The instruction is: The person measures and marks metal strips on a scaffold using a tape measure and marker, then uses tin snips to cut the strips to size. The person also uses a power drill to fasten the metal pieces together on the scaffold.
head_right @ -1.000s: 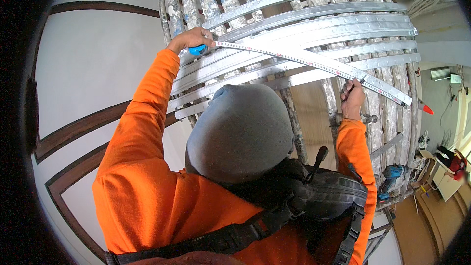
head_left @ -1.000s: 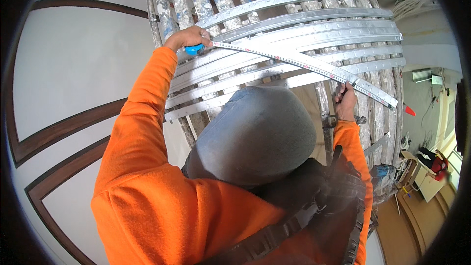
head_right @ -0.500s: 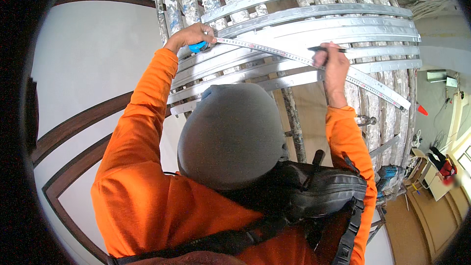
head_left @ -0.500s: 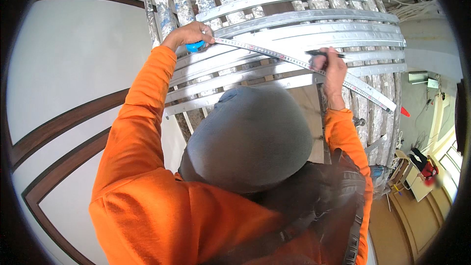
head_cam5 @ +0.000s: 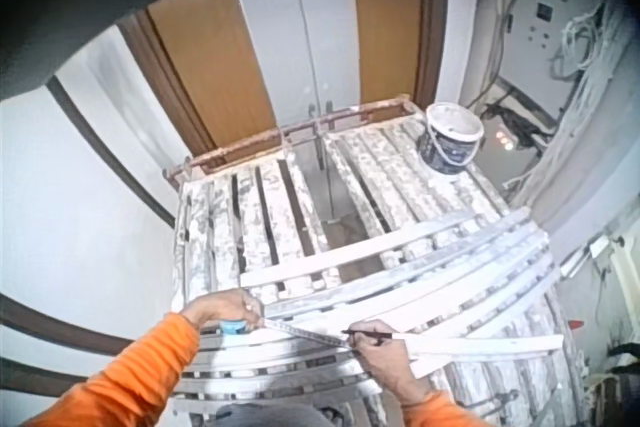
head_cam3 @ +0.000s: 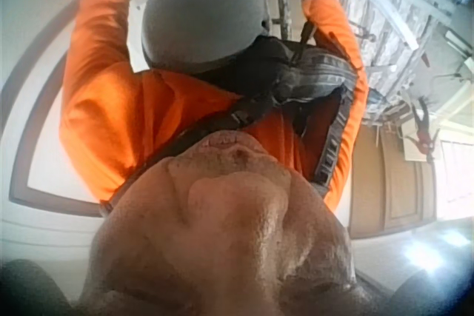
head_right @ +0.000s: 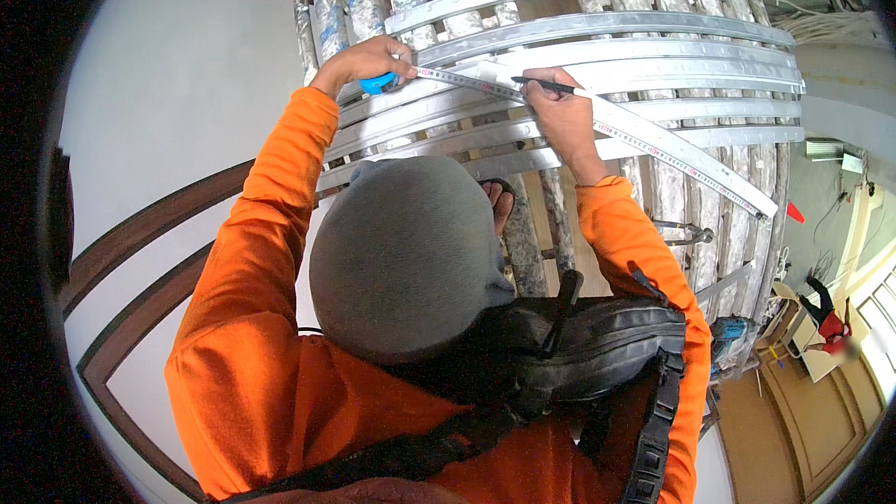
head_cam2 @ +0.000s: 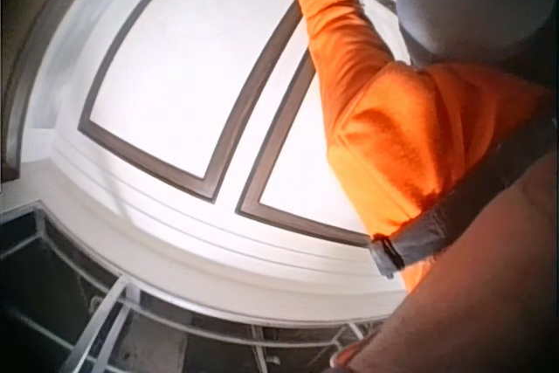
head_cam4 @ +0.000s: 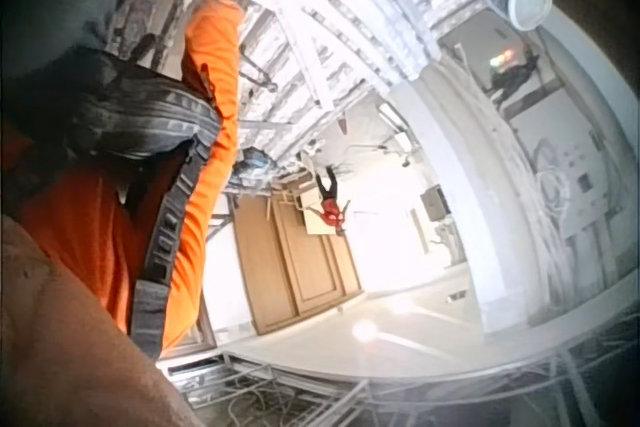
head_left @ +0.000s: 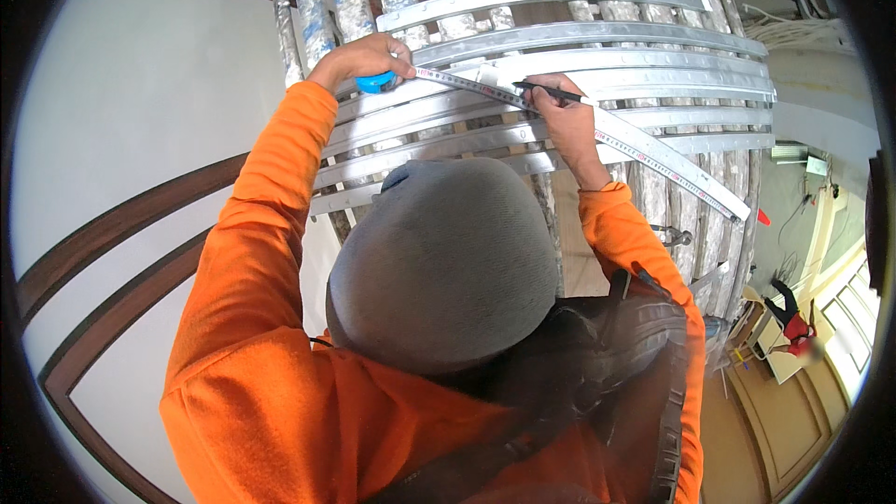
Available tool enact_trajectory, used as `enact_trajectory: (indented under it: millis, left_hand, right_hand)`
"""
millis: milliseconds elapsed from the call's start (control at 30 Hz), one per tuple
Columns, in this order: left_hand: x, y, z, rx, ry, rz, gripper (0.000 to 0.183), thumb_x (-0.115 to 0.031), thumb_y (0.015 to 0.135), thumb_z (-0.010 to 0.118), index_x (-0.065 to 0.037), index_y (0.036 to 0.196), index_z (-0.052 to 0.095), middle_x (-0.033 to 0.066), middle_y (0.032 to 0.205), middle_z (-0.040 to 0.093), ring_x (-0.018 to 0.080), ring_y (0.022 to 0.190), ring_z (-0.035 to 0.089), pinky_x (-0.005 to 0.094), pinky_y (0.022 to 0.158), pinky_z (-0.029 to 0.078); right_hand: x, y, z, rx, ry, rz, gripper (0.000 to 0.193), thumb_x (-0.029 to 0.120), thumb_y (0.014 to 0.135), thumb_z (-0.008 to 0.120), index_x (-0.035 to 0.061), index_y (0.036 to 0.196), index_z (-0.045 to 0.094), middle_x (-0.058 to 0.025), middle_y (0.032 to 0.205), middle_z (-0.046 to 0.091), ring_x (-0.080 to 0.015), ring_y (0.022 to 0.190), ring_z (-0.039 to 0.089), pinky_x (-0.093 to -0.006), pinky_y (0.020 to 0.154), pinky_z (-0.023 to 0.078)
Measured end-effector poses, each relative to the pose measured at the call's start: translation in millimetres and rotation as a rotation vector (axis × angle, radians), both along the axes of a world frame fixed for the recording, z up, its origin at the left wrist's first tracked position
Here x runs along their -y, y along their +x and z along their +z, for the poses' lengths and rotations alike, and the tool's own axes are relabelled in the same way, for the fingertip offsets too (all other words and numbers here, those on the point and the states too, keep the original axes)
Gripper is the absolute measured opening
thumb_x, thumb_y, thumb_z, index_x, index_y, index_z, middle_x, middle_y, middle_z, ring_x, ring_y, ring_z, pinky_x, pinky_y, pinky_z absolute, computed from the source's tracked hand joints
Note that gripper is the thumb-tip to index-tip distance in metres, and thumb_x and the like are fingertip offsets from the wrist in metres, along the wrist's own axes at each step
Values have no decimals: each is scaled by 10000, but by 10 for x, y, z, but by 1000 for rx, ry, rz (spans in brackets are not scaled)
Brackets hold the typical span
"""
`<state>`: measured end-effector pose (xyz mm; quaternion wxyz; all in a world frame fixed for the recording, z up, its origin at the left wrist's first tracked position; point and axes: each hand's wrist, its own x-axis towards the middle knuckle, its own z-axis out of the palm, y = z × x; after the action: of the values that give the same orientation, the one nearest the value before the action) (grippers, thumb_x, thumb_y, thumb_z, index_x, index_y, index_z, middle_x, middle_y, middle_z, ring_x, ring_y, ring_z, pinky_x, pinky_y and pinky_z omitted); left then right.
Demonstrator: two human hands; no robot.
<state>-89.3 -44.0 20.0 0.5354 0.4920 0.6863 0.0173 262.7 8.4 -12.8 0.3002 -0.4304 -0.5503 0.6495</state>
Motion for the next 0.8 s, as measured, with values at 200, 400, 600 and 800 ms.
enact_trajectory:
  millis: [200, 400, 600, 800]
  left_hand:
    - [-1, -23, -1, 28, -21, 14, 219, -271, 888, 781, -74, 804, 735, 4, 747, 718, 124, 719, 625, 316, 718, 503]
    - [-7, -32, -32, 14, -15, 1, 232, -297, 871, 786, -79, 804, 739, 10, 758, 728, 134, 740, 629, 319, 743, 494]
    - [-27, -35, -29, 0, -31, -6, 241, -314, 867, 782, -87, 799, 737, 5, 762, 725, 135, 753, 624, 320, 754, 487]
    - [-16, -26, -14, -3, -26, -10, 231, -307, 867, 777, -93, 791, 734, 0, 765, 716, 135, 748, 613, 323, 749, 484]
  right_hand:
    - [56, -101, -107, 56, 26, -13, 106, 54, 916, 677, 7, 980, 747, 90, 698, 529, 0, 638, 432, -190, 571, 382]
    - [45, -108, -76, 113, 45, 27, 103, 57, 917, 671, 12, 971, 747, 82, 696, 546, 0, 638, 437, -196, 572, 382]
    - [32, -73, -110, 126, 126, 90, 104, 61, 914, 670, 29, 975, 748, 69, 701, 558, -16, 645, 448, -204, 579, 388]
    - [17, -78, -105, 163, 159, 100, 114, 72, 914, 668, 31, 986, 747, 46, 702, 574, -29, 651, 466, -213, 584, 404]
